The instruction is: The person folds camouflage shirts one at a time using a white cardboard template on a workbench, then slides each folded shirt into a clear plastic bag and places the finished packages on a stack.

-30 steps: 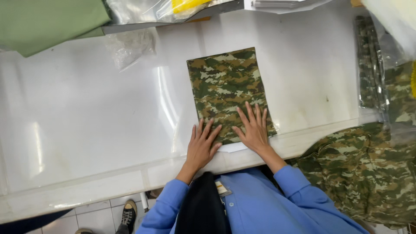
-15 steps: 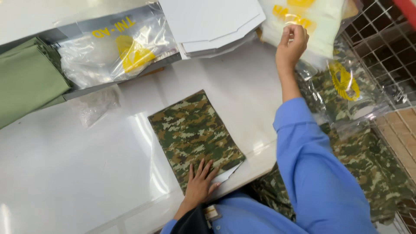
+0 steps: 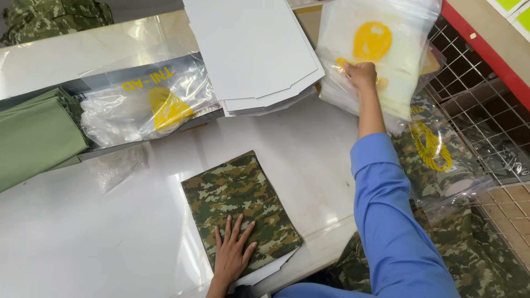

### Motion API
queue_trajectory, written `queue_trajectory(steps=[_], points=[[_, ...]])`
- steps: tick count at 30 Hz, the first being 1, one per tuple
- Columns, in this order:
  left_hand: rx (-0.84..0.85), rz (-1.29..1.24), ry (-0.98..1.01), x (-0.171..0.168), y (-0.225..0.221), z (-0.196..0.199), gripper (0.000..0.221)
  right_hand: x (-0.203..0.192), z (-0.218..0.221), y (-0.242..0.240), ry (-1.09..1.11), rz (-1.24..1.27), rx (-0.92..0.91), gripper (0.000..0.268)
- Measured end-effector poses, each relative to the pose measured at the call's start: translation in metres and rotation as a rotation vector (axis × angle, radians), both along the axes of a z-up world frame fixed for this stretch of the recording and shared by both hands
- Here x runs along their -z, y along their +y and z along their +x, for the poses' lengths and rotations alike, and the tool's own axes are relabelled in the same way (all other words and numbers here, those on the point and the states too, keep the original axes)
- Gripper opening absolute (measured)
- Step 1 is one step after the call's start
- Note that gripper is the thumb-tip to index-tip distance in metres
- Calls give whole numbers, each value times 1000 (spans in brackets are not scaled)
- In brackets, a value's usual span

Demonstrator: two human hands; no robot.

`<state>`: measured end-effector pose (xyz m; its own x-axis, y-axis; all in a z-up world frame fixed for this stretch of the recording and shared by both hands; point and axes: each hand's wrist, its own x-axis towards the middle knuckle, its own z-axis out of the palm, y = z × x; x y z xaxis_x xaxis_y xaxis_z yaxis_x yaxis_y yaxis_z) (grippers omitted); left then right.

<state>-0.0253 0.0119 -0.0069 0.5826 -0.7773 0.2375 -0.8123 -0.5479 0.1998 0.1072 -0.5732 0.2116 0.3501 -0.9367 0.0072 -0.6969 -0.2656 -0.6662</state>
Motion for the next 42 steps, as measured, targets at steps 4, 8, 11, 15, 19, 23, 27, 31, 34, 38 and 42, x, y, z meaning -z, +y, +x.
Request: queue_trajectory(steps=[4,8,11,15,19,23,27,31,34,38,42], points=[[-59,96,-191,10,8,-22,67,-18,-18,-24,-831,871,150,12],[-125,123,-195,16,13,-47,68,-14,-30,-29,-655,551,68,37],[-118,56,405,15,12,-48,60,-11,-30,-30,-612,-87,174,74],[-185,-130,508,-29,-9,-23,57,-14,-38,9,-605,-1001,-92,61],[-202,-536,975,-102,-55,3,64,7,-51,120,-747,-805,-418,49],[61,-1053,1512,-96,-84,6,115,55,-79,293,-618,-332,-710,41],[-217,-982,1501,-87,-54,1,86,58,-123,405,-493,424,-919,38],[-527,-820,1365,-83,17,47,20,71,-143,391,-521,607,-1117,17],[-506,-670,1216,-90,83,120,34,113,-156,348,-404,367,-1115,14],[-1043,-24,212,-106,128,185,110,172,-182,329,-125,174,-1107,16],[-843,51,-18,-96,53,97,88,200,-200,355,87,39,-1232,30]])
